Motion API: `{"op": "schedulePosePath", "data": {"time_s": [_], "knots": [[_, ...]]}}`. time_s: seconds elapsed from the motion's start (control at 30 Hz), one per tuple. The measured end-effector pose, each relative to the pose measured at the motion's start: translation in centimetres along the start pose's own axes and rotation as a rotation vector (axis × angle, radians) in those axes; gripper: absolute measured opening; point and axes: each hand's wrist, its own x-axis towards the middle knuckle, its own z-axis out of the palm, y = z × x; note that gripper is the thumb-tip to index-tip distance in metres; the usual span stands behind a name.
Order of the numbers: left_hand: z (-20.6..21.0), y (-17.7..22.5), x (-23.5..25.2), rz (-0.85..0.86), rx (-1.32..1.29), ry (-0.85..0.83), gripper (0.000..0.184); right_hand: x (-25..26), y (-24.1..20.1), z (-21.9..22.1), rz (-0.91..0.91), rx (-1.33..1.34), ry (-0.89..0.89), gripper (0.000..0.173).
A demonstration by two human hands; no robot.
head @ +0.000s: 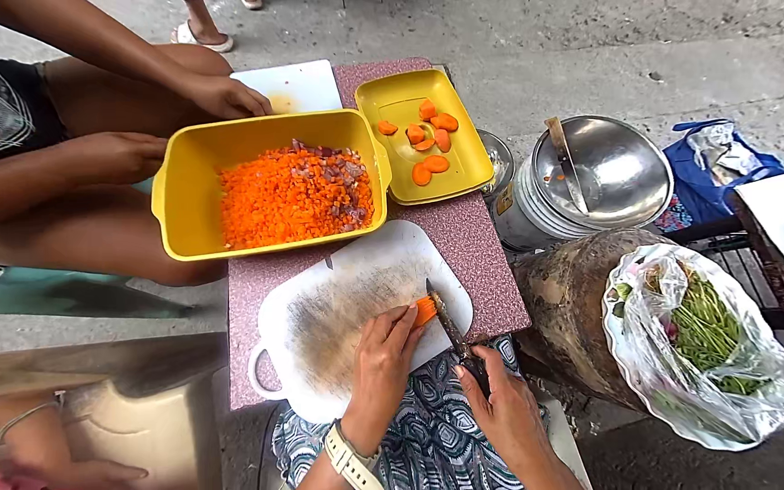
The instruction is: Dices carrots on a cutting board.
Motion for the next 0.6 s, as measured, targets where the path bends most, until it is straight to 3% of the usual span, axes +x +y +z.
{"op": "schedulePosePath", "data": {"time_s": [0.1,0.23,0.6], "knots": [[0.1,-0.1,0.0,-0.015,-0.009,0.019,0.024,0.4,-0.4,0.2,-0.046,-0.066,0.073,0.041],[0.1,0.0,-0.1,-0.004,0.002,0.016,0.022,1.1,-0.8,1.1,-0.089,-0.121,0.042,0.041],[0.0,0.0,-0.1,-0.015,0.021,-0.028,0.023,0.5,-2.4,-0.4,0.065,-0.263,-0.186,0.043]]}}
